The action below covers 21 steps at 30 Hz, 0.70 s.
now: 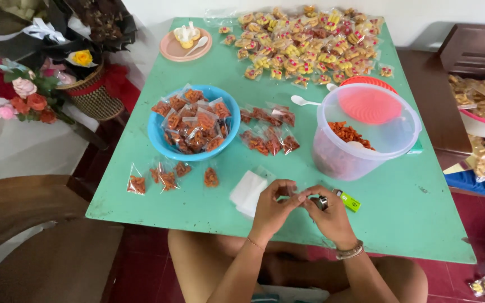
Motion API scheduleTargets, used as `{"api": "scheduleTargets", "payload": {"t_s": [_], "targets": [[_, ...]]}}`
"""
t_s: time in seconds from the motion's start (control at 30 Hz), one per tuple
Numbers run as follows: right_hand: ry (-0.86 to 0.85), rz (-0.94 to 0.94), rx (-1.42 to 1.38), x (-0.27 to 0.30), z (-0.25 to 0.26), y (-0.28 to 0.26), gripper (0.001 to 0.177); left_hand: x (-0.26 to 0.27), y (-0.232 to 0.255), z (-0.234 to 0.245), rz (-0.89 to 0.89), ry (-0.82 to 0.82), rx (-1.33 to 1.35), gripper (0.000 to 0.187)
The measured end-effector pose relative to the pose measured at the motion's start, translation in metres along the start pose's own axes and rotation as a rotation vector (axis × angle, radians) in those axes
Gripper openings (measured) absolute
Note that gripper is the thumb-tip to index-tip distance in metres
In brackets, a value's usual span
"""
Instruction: Sealing small plastic bags of snacks using a lighter
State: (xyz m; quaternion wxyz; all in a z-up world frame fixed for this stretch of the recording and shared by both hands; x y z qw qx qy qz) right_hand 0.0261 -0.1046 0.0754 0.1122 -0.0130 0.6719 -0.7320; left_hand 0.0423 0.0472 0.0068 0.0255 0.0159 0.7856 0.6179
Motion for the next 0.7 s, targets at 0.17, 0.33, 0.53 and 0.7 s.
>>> {"api": "scheduleTargets", "payload": {"t_s": [0.17,0.33,0.53,0.7], "targets": [[0.047,-0.078,-0.060,-0.005,0.008,0.046,0.006,-0.003,-0.008,0.004,0.036,-0.135,0.014,0.036],[0.065,-0.084,-0.086,-0.010,0.008,0.061,0.007,-0.004,0.005,0.010,0.042,-0.173,-0.044,0.043],[0.120,-0.077,-0.301,-0.006,0.015,0.095,0.012,-0.001,0.020,0.006,0.161,-0.240,-0.088,0.042],[0.133,-0.044,-0.362,-0.004,0.016,0.101,0.007,-0.005,-0.008,0.012,-0.017,-0.221,-0.043,0.027]]}}
Point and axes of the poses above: each hand's wrist, its own x-axis away from the middle knuckle, its own z-axis out of the back of the hand, y = z × x, the point moved 1 cm from there along -x, towards the middle knuckle, and after that the axes turned 6 degrees about -y, right-handed, at the moved point
